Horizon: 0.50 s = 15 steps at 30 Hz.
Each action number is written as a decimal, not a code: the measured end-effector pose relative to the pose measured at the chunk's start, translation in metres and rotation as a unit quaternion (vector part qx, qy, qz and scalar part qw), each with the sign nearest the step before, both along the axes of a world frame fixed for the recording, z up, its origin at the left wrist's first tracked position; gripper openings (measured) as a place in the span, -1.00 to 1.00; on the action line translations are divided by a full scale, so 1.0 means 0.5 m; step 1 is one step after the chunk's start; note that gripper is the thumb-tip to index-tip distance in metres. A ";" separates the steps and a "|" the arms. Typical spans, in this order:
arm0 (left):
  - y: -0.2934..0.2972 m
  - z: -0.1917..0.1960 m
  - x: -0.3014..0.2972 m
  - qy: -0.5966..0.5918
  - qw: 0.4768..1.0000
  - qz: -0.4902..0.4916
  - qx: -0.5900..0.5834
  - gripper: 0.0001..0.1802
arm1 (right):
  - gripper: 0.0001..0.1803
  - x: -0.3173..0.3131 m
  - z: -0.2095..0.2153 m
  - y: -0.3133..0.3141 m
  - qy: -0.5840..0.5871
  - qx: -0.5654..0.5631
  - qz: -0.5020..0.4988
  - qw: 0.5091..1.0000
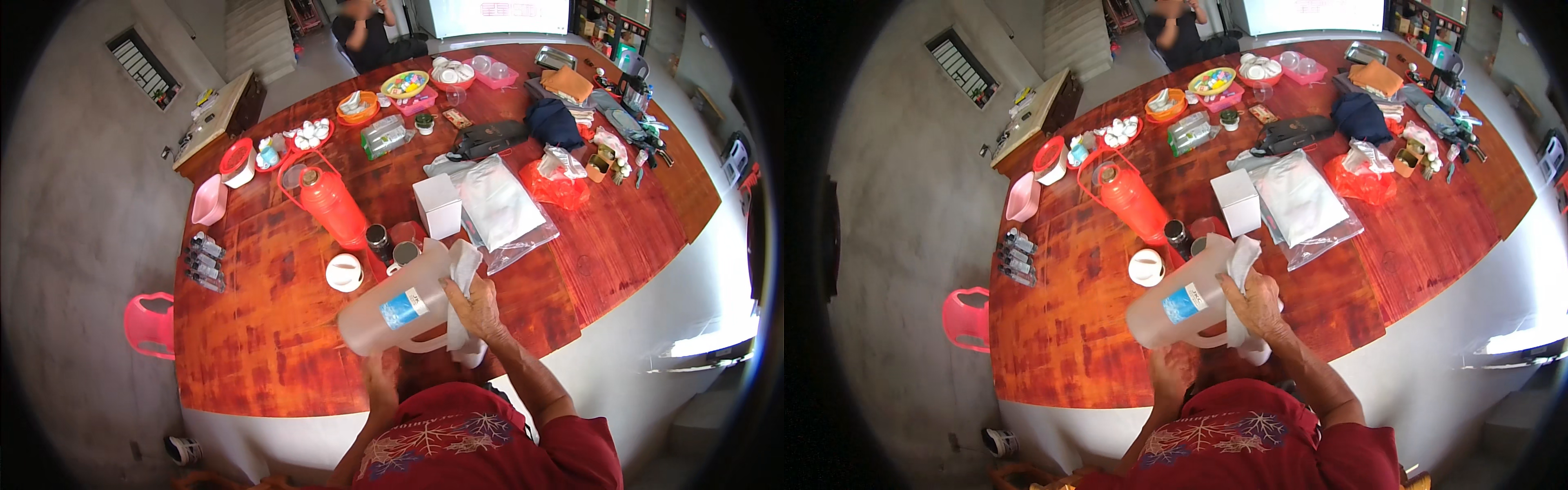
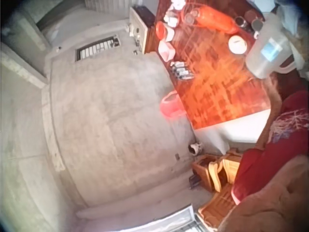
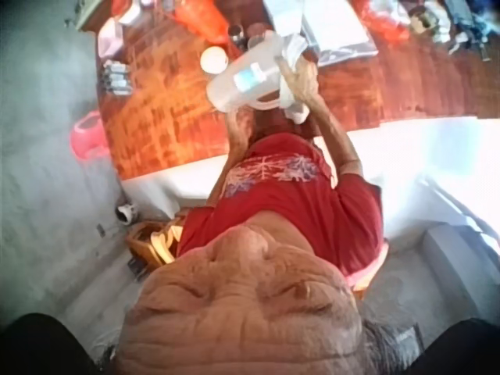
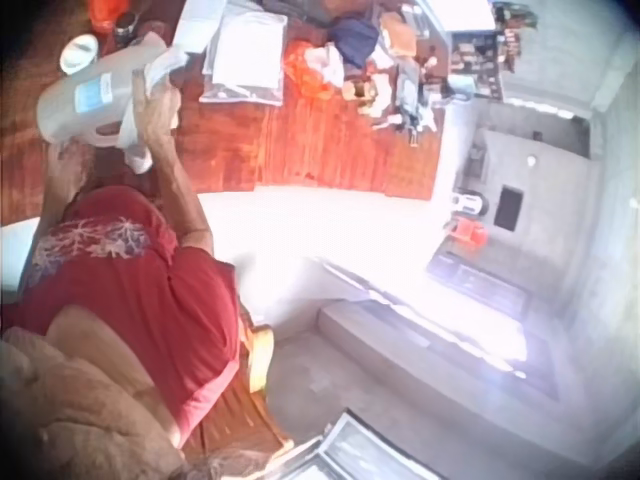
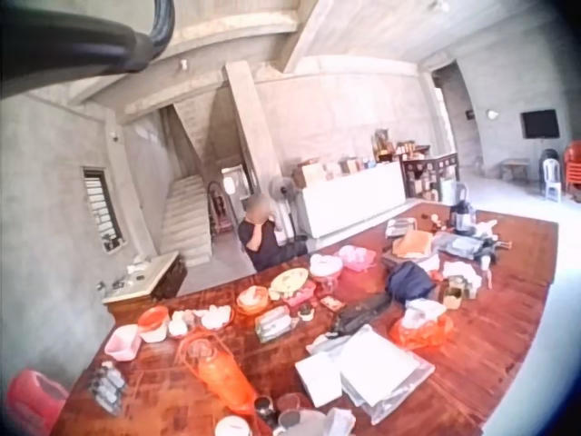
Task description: The person wipes several items on a cluttered table using a white cloth. They handle a small box, a mug, a thermos, and a pitcher, wiping each one individually and placing them back on the table.
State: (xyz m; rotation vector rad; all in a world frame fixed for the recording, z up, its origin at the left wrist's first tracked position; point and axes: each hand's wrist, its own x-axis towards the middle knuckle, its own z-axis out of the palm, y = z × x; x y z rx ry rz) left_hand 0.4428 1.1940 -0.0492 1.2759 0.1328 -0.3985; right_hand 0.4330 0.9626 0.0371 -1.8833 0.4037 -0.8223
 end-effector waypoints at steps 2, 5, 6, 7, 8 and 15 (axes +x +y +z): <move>-0.011 0.074 -0.011 -0.239 0.950 0.068 0.190 -0.54 | -0.66 -0.015 0.019 -0.028 0.067 -0.103 0.014 0.992; 0.001 0.138 0.022 -0.435 0.829 0.004 0.351 -0.15 | -0.70 -0.023 0.062 -0.019 0.002 -0.282 0.072 0.957; -0.020 0.201 0.032 -0.428 0.821 -0.072 0.370 -0.08 | -0.65 -0.017 0.086 -0.002 -0.006 -0.327 0.078 0.942; -0.041 0.239 0.045 -0.419 0.809 -0.151 0.384 -0.02 | -0.65 -0.018 0.096 0.008 0.032 -0.342 0.109 0.933; -0.054 0.251 0.057 -0.365 0.863 -0.192 0.291 0.00 | -0.65 -0.016 0.110 0.018 0.041 -0.322 0.128 0.937; -0.030 0.151 0.108 -0.187 0.918 -0.337 0.091 -0.04 | -0.70 0.007 0.122 0.062 -0.052 -0.288 0.079 0.953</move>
